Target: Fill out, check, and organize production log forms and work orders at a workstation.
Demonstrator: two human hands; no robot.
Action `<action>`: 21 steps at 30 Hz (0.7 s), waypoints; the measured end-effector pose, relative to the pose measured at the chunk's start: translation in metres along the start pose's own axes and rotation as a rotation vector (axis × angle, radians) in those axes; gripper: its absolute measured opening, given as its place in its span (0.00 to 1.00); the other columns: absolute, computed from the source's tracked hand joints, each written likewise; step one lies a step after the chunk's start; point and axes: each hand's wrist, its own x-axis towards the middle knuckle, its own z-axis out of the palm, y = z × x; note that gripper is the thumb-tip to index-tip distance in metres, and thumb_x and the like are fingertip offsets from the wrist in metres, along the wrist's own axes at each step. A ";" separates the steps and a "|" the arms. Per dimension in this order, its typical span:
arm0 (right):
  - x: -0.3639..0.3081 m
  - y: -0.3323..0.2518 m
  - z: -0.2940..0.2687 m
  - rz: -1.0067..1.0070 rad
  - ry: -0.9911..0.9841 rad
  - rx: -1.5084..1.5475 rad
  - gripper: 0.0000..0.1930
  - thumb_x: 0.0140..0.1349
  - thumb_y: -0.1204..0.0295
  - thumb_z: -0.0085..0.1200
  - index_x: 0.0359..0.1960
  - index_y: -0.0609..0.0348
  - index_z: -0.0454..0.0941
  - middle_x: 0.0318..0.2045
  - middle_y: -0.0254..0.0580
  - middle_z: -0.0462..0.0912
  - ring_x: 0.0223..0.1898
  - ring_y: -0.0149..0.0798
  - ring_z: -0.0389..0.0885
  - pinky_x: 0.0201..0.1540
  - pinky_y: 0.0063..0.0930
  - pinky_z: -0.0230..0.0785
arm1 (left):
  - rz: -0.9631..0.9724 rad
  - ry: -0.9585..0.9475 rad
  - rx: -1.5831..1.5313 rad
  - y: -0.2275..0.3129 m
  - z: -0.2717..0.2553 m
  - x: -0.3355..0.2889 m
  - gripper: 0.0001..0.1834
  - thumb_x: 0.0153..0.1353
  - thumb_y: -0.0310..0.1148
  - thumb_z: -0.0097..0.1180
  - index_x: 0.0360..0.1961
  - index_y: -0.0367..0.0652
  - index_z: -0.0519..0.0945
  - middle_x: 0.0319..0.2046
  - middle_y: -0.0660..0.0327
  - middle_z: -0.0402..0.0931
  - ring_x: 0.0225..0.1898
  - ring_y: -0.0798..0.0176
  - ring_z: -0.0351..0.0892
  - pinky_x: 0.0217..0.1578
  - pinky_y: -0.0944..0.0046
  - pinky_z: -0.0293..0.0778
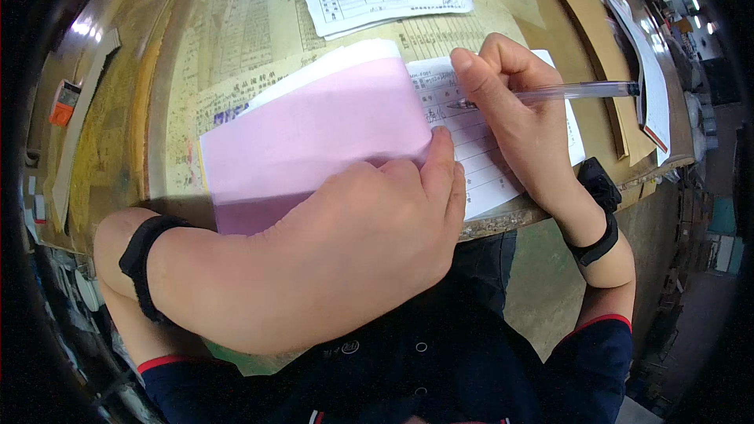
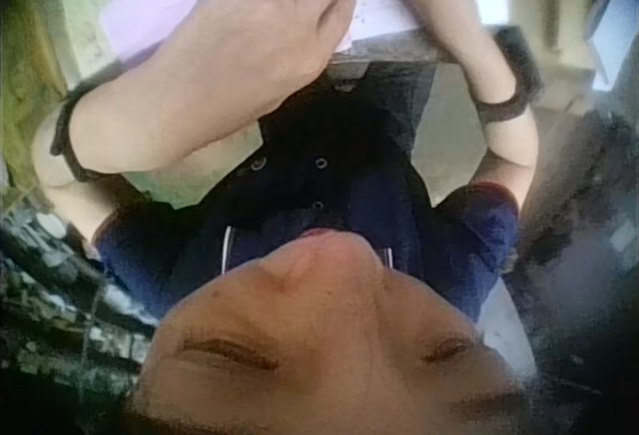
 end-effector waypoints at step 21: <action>0.003 0.004 -0.017 0.127 -0.142 0.085 0.19 0.67 0.66 0.57 0.19 0.55 0.66 0.16 0.20 0.65 0.21 0.16 0.55 0.22 0.17 0.47 | 0.023 0.108 -0.059 -0.002 0.007 0.004 0.25 0.53 0.32 0.52 0.50 0.25 0.74 0.51 0.30 0.71 0.24 0.64 0.76 0.23 0.68 0.74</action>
